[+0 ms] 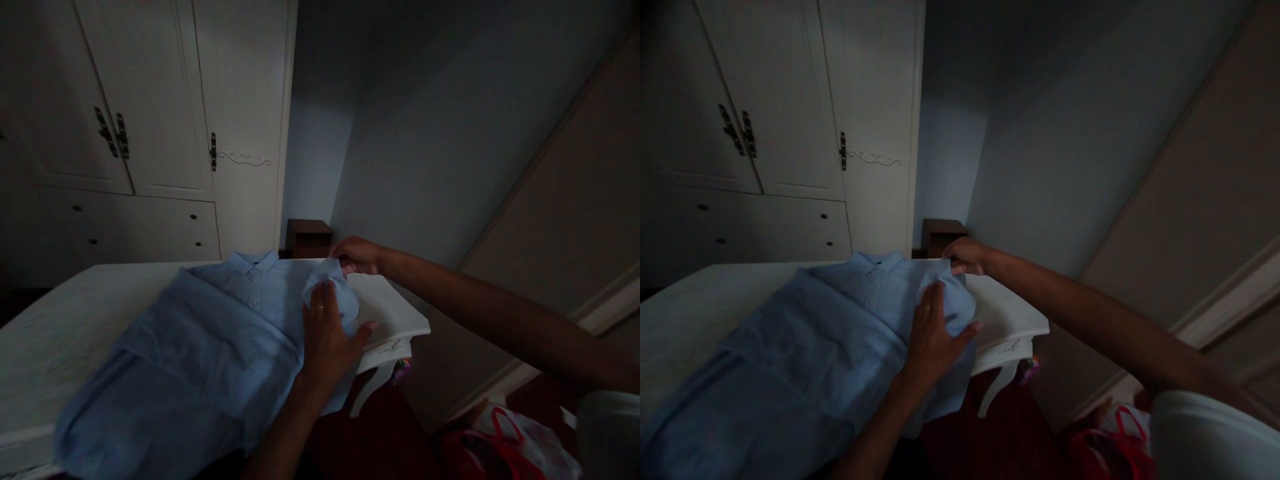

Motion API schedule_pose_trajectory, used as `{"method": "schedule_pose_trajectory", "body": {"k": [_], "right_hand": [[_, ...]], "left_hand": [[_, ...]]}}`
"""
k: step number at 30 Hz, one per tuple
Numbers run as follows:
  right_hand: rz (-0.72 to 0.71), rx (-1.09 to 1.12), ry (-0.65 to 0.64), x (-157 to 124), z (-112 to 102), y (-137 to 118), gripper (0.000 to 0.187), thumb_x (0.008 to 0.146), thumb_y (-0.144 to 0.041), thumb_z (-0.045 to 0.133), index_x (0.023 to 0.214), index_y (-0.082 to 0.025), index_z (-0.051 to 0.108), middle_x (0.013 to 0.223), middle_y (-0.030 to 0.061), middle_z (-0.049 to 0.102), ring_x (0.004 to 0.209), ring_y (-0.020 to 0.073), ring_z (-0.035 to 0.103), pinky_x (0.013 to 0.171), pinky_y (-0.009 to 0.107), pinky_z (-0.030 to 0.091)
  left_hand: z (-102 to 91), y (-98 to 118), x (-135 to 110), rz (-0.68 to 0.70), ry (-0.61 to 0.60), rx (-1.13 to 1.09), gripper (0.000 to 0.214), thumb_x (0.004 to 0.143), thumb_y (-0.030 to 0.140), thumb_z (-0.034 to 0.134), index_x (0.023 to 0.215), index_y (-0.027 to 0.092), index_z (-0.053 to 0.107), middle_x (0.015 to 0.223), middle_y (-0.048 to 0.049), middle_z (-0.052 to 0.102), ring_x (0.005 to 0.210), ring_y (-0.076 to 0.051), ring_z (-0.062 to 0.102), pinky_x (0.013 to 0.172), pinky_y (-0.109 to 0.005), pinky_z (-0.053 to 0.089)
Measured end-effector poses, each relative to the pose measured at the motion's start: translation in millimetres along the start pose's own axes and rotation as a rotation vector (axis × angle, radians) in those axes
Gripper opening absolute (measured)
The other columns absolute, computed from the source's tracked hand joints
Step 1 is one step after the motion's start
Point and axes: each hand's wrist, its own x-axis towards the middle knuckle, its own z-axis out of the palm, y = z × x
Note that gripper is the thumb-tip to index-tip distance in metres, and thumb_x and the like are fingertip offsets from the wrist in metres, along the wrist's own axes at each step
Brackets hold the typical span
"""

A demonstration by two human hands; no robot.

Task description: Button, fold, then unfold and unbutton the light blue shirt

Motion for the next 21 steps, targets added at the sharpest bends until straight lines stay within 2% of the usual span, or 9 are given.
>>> {"method": "schedule_pose_trajectory", "body": {"k": [4,7,10,12,14,17,18,19,21], "right_hand": [[-0.046,0.27,-0.194,0.7,17.8,14.9,0.014,0.082,0.0,0.051,0.078,-0.013,0.05,0.065,0.002,0.058,0.055,0.0092,0.059,0.055,0.018,0.053],[-0.067,0.382,-0.322,-2.9,29.9,22.9,0.016,0.083,-0.002,0.054,0.077,-0.015,0.047,0.062,-0.0017,0.054,0.051,0.0066,0.054,0.051,0.015,0.049],[-0.086,0.361,-0.359,-5.3,31.3,25.0,0.012,0.083,-0.005,0.058,0.085,-0.015,0.051,0.066,-0.0022,0.057,0.054,0.0054,0.055,0.055,0.014,0.049],[-0.074,0.236,-0.306,-0.4,21.1,25.5,0.02,0.083,-0.008,0.06,0.101,-0.014,0.052,0.078,0.0024,0.065,0.065,0.0092,0.063,0.064,0.02,0.054],[-0.078,0.081,-0.205,12.9,1.5,30.2,0.038,0.083,-0.01,0.059,0.119,-0.014,0.048,0.091,0.0085,0.069,0.075,0.0154,0.067,0.07,0.03,0.057],[-0.214,-0.156,0.018,44.3,-36.2,52.1,0.046,0.078,-0.007,0.056,0.123,-0.013,0.048,0.1,0.0137,0.069,0.08,0.0183,0.068,0.075,0.036,0.057],[-0.277,-0.244,0.049,55.1,-47.7,63.6,0.052,0.075,-0.004,0.056,0.125,-0.013,0.048,0.107,0.0145,0.068,0.086,0.0189,0.067,0.08,0.037,0.056],[-0.328,-0.337,0.062,64.9,-57.3,76.5,0.059,0.07,-0.001,0.056,0.128,-0.014,0.048,0.113,0.0155,0.065,0.095,0.0208,0.066,0.085,0.039,0.054],[-0.436,-0.526,0.003,79.8,-69.4,104.1,0.074,0.064,-0.002,0.057,0.135,-0.017,0.045,0.13,0.0167,0.056,0.117,0.0262,0.057,0.095,0.045,0.05]], "left_hand": [[-10.2,-4.3,18.2,-0.259,0.029,-0.389,0.097,0.079,0.065,0.057,0.148,0.011,0.017,0.144,-0.0216,0.041,0.133,-0.028,0.041,0.108,-0.042,0.034],[-15.9,-13.6,38.4,-0.369,0.143,-0.607,0.078,0.08,0.059,0.059,0.138,0.014,0.034,0.119,-0.0148,0.061,0.11,-0.022,0.059,0.092,-0.033,0.045],[-20.9,-28.3,59.5,-0.388,0.222,-0.603,0.048,0.074,0.048,0.066,0.108,0.015,0.055,0.093,-0.0071,0.066,0.084,-0.018,0.063,0.072,-0.025,0.047],[-27.0,-38.2,71.1,-0.365,0.195,-0.523,0.027,0.071,0.038,0.065,0.083,0.015,0.059,0.073,-0.0021,0.062,0.068,-0.015,0.059,0.06,-0.023,0.041],[-36.8,-45.6,79.4,-0.351,0.156,-0.473,0.015,0.07,0.03,0.059,0.069,0.015,0.058,0.061,0.001,0.055,0.057,-0.013,0.051,0.052,-0.022,0.034],[-56.5,-51.2,85.8,-0.411,0.116,-0.542,0.007,0.066,0.023,0.055,0.064,0.016,0.055,0.055,0.0038,0.047,0.049,-0.01,0.044,0.047,-0.021,0.028],[-63.7,-52.1,86.7,-0.445,0.085,-0.613,0.007,0.065,0.023,0.056,0.064,0.016,0.053,0.054,0.0045,0.045,0.048,-0.01,0.043,0.045,-0.02,0.028],[-70.9,-52.7,87.0,-0.483,0.046,-0.701,0.009,0.064,0.023,0.058,0.064,0.016,0.051,0.053,0.0049,0.044,0.047,-0.009,0.043,0.045,-0.02,0.029],[-84.8,-53.7,86.3,-0.568,-0.04,-0.877,0.012,0.063,0.023,0.061,0.067,0.016,0.051,0.054,0.004,0.047,0.047,-0.011,0.046,0.045,-0.021,0.036]]}}
